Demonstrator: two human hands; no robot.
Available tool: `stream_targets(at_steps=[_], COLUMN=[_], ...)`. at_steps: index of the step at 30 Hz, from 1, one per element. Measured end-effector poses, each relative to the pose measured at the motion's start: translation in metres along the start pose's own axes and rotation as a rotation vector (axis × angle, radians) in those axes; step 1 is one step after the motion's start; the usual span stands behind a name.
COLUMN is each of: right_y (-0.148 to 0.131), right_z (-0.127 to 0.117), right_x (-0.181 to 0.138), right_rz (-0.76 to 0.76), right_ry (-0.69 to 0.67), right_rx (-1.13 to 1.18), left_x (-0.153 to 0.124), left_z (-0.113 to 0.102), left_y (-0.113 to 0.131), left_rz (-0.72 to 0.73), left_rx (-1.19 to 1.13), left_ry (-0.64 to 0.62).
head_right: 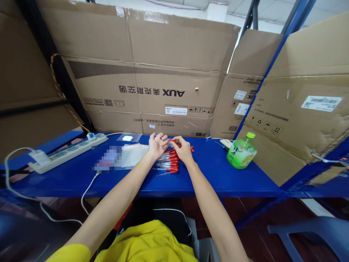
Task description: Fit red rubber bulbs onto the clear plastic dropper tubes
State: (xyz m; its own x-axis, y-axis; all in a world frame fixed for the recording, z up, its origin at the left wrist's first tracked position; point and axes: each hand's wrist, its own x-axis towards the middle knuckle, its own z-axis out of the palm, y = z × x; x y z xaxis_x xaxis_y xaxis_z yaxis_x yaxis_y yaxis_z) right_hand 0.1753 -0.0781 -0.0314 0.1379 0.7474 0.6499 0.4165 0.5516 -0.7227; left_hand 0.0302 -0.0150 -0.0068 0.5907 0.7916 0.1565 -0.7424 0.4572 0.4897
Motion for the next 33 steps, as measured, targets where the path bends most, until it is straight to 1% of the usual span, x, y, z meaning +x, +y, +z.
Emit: stream_targets(at_steps=[4,9,14,17,22,29,33], right_y=[0.006,0.007,0.005,0.004,0.001,-0.005,-0.005], right_z=[0.003,0.004,0.002,0.002,0.001,-0.003,-0.003], right_x=[0.002,0.002,0.0,0.0,0.0,-0.002,-0.002], right_rz=[0.073,0.088,0.043,0.026,0.004,-0.015,0.002], right_ry=[0.008,0.034,0.065,0.073,0.07,0.056,0.035], right_rx=[0.151,0.197,0.173,0.143,0.088,-0.077,-0.084], left_x=[0.0,0.0,0.0,-0.001,-0.002,-0.002,-0.002], left_z=[0.0,0.001,0.002,0.003,0.004,0.005,0.002], left_y=[0.0,-0.003,-0.006,-0.006,-0.007,-0.008,-0.008], left_rz=[0.001,0.017,0.03,0.017,0.004,-0.025,-0.037], left_rx=[0.012,0.03,0.026,0.028,0.024,0.027,0.051], left_ry=[-0.012,-0.007,-0.038,-0.034,-0.04,-0.033,-0.022])
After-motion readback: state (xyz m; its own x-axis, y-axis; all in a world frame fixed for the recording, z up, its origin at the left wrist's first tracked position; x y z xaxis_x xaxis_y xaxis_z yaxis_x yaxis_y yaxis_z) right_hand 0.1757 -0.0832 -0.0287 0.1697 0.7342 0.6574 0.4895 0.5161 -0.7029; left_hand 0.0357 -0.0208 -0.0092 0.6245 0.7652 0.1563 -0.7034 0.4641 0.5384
